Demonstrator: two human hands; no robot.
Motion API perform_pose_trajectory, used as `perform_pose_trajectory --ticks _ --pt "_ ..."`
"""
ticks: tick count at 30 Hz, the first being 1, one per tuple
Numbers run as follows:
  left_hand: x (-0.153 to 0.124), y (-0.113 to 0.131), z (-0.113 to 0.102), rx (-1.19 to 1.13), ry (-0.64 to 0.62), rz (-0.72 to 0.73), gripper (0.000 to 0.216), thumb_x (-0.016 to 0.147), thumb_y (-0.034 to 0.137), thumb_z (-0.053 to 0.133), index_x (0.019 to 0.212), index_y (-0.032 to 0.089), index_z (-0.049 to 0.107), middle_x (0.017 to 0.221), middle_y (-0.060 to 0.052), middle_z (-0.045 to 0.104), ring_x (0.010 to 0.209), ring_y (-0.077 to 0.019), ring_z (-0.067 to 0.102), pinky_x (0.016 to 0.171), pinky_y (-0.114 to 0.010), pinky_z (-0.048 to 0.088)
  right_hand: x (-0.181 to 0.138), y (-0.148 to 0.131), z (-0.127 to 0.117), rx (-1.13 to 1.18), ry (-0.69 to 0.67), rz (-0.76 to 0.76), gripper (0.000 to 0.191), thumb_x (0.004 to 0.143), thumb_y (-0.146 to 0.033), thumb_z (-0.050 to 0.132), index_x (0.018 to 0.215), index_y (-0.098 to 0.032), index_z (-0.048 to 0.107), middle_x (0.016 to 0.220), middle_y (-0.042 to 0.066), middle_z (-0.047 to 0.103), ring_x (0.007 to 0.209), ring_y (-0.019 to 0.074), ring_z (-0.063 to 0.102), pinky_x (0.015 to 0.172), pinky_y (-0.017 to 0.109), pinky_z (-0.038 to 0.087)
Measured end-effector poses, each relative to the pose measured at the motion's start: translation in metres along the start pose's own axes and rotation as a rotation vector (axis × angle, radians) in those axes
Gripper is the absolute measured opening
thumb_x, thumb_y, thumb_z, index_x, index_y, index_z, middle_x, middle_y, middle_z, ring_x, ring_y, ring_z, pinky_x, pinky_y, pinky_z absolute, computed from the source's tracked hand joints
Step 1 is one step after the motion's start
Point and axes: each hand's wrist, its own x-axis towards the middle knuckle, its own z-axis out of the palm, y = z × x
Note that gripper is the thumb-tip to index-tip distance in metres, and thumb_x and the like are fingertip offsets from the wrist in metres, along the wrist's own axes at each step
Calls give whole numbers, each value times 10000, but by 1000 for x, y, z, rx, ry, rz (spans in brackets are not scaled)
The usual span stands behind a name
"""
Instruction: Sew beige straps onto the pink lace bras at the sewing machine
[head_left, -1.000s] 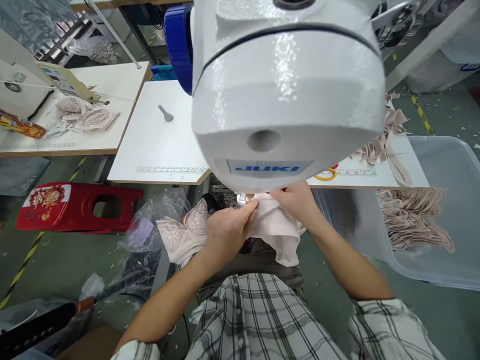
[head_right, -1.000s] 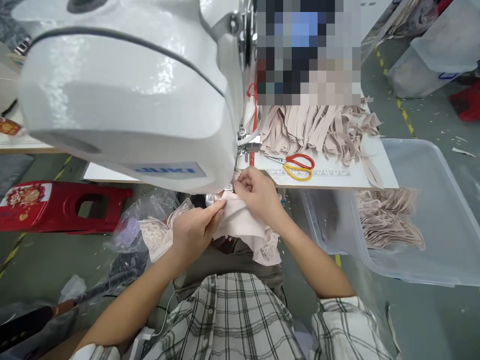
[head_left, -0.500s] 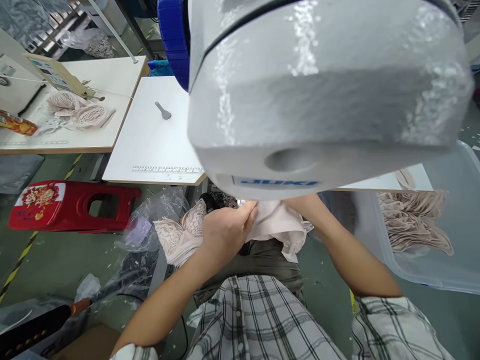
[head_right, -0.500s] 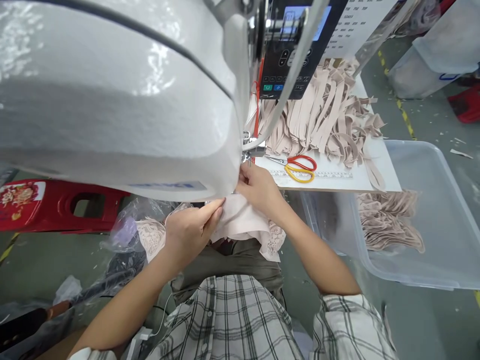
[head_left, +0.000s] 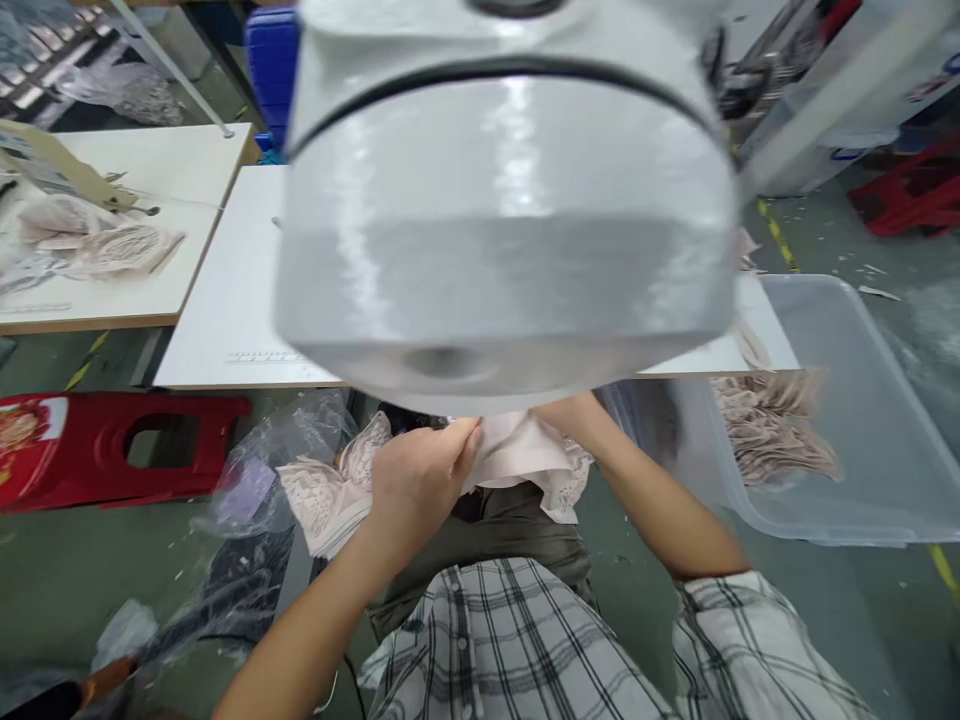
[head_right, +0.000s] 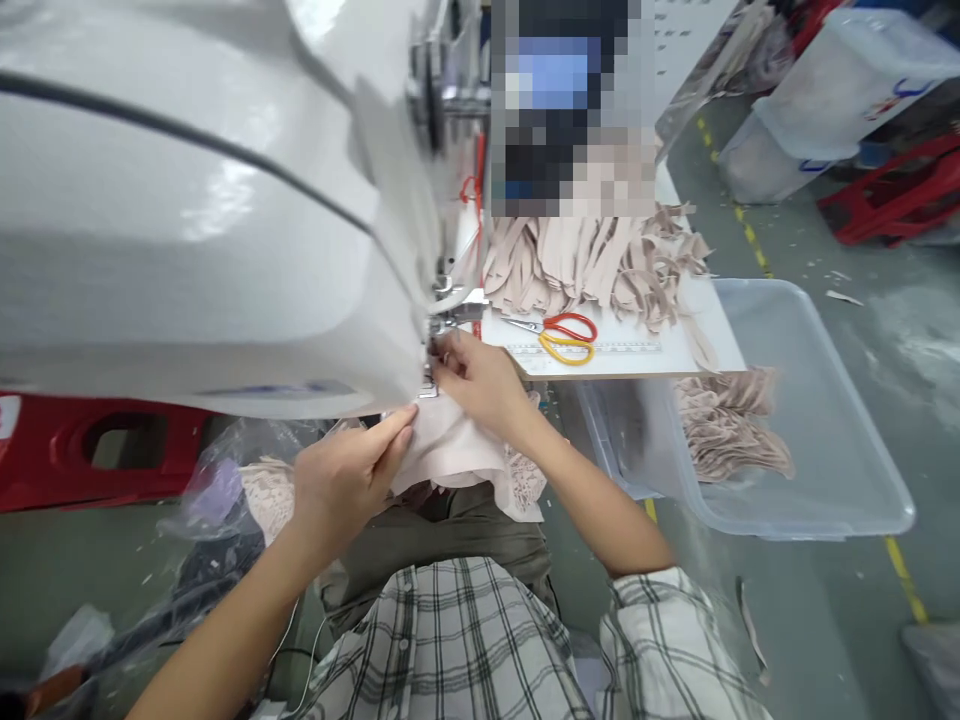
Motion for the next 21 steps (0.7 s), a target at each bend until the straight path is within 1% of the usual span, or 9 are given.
perform_pose_trajectory --ticks 3,6,8,11,14,18,21 --pt "-3 -6 -1 42 22 12 431 1044 346 382 962 247 793 509 1 660 483 -132 577 497 -257 305 -2 0 1 70 -13 0 168 895 -365 568 879 -214 640 674 -19 608 641 160 553 589 271 436" --pt "-5 -11 -1 40 74 73 392 1043 333 410 1007 246 790 522 14 672 484 -126 589 509 -248 335 -4 0 2 130 8 22 155 894 -348 572 861 -208 629 672 -22 601 646 157 545 587 268 417" --pt "-6 -13 -1 37 96 99 368 1038 322 433 1005 236 789 518 21 665 477 -120 580 511 -245 345 -5 0 3 141 21 32 130 887 -327 583 870 -209 635 649 -30 582 635 153 534 586 265 407" --pt "-8 -16 0 38 115 95 344 1029 305 455 981 221 785 509 23 645 470 -120 556 513 -247 348 -4 1 5 151 24 19 132 874 -333 607 870 -208 650 625 -37 558 617 148 513 585 261 401" --pt "-9 -16 2 9 131 115 325 1023 287 466 975 216 779 501 23 626 478 -123 551 526 -246 354 -4 2 6 155 27 12 133 873 -328 603 860 -208 658 618 -39 551 617 148 510 606 263 413" --pt "-7 -14 5 -31 119 134 314 1018 279 465 983 220 771 514 20 636 485 -122 554 542 -242 367 -6 1 2 155 41 34 113 849 -316 614 855 -214 662 621 -33 564 656 162 533 650 278 429" --pt "-5 -11 6 -25 127 152 307 1017 281 466 974 225 766 528 20 650 486 -120 553 538 -245 365 -8 -1 -3 178 41 41 113 839 -320 605 855 -218 651 618 -36 554 644 157 520 654 284 419"
